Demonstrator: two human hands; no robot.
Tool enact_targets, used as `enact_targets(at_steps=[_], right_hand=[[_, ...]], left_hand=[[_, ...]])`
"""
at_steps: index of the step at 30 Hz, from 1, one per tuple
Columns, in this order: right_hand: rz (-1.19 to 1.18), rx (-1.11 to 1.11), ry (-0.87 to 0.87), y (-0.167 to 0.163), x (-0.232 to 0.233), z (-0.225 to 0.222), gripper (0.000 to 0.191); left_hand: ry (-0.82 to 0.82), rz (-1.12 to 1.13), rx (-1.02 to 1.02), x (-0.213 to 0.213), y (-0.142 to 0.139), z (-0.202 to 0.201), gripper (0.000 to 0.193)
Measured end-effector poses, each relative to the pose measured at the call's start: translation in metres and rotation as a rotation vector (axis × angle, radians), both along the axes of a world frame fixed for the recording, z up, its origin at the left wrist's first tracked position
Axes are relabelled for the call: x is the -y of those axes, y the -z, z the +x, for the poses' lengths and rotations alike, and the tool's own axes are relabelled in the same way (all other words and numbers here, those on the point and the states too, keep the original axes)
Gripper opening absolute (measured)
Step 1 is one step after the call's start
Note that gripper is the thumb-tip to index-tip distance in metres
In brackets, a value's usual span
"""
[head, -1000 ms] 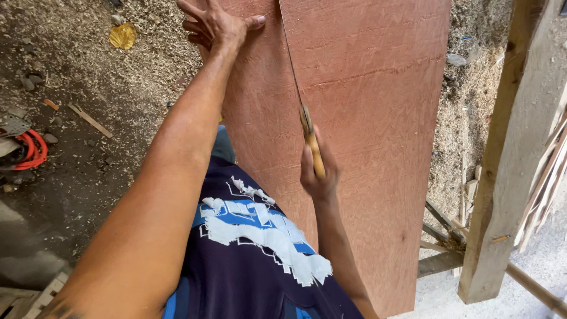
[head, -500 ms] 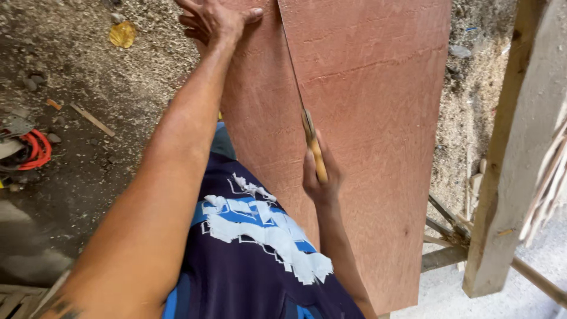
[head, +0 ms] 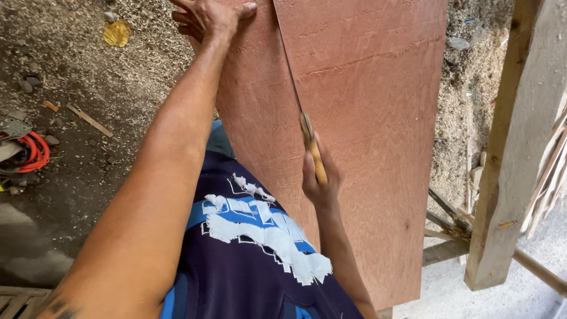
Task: The person measures a plywood sheet with a tape measure and marks it with a pencil, aligns a lighter board on top of the plywood as a guide, then retrieves a hand saw and saws the plywood along the marked line, steadying the sheet with one hand.
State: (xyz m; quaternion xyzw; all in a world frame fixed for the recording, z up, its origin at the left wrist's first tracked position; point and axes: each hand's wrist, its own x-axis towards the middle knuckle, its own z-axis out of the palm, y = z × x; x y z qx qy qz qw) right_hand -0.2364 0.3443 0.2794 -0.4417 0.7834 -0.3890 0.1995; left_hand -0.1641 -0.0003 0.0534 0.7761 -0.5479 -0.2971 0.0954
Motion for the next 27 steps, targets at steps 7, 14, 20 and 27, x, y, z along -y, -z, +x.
enact_targets(at_steps=[7, 14, 20, 27], right_hand=[[-0.148, -0.142, -0.058, 0.062, 0.097, -0.018, 0.035], [0.026, -0.007, -0.034, -0.029, -0.011, 0.004, 0.04], [0.082, 0.058, 0.049, 0.044, 0.04, -0.01, 0.04], [-0.067, 0.16, 0.049, 0.062, 0.043, -0.011, 0.041]], left_hand=[[0.001, -0.027, 0.0, -0.007, 0.0, 0.001, 0.122], [0.025, -0.019, 0.008, -0.002, 0.002, -0.002, 0.12], [0.081, 0.018, 0.047, -0.009, -0.006, 0.004, 0.122], [0.223, 0.011, -0.022, -0.066, -0.006, 0.043, 0.157]])
